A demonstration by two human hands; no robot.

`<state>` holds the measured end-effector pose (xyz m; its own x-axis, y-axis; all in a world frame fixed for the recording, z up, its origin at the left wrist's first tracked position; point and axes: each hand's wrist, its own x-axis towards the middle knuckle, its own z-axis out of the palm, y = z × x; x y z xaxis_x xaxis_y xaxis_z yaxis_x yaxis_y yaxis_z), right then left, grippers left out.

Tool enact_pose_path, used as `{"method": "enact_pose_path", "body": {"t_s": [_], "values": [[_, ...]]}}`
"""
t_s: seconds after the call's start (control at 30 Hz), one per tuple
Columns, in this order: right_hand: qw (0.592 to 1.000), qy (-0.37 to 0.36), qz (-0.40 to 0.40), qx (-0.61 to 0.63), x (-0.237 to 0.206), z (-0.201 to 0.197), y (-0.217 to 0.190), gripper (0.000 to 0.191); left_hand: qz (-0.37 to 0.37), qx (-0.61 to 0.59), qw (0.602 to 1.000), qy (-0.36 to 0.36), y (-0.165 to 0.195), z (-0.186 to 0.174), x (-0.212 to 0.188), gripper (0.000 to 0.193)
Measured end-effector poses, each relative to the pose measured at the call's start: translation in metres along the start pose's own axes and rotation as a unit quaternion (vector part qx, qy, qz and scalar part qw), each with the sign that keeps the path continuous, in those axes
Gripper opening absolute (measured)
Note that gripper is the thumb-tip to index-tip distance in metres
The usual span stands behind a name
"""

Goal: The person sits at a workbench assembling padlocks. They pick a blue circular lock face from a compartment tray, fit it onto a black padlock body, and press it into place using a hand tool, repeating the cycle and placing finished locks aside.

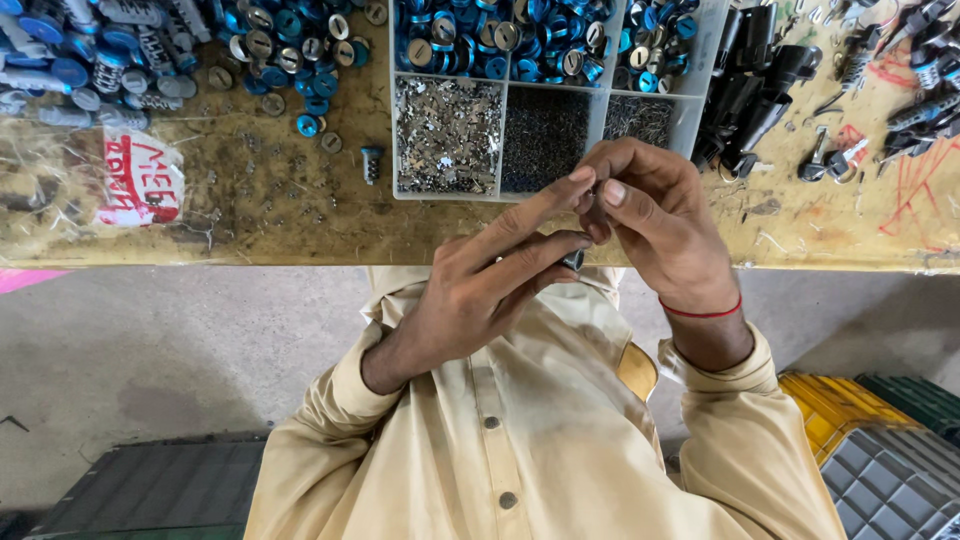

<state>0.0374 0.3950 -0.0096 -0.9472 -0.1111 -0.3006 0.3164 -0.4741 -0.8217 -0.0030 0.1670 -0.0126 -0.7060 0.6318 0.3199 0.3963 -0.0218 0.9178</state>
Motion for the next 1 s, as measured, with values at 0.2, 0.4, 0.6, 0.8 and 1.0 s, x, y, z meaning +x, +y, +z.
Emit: {"method": "enact_pose_path", "body": {"t_s": [0.2,0.4,0.6,0.8,1.0], "values": [[0.998,-0.002,0.044,0.037,-0.003,0.003,0.004,0.022,0.002,0.012,1.0,0.018,0.0,0.003,-0.002,0.036],[0.996,-0.013,0.078,0.028,-0.005,0.004,0.009,0.021,0.004,0.003,0.999,0.033,-0.007,0.007,-0.005,0.035],[0.999,-0.019,0.044,0.014,-0.007,0.008,0.01,0.017,0.009,0.002,0.999,0.044,-0.008,0.006,-0.005,0.035],[1.0,0.023,0.012,-0.002,-0.009,0.017,0.012,0.02,-0.061,-0.082,0.993,0.061,-0.006,0.002,-0.004,0.029],[0.986,0.018,-0.061,-0.154,-0.006,0.015,0.016,0.012,-0.165,-0.3,0.936,0.079,-0.012,0.004,-0.007,0.019]]}}
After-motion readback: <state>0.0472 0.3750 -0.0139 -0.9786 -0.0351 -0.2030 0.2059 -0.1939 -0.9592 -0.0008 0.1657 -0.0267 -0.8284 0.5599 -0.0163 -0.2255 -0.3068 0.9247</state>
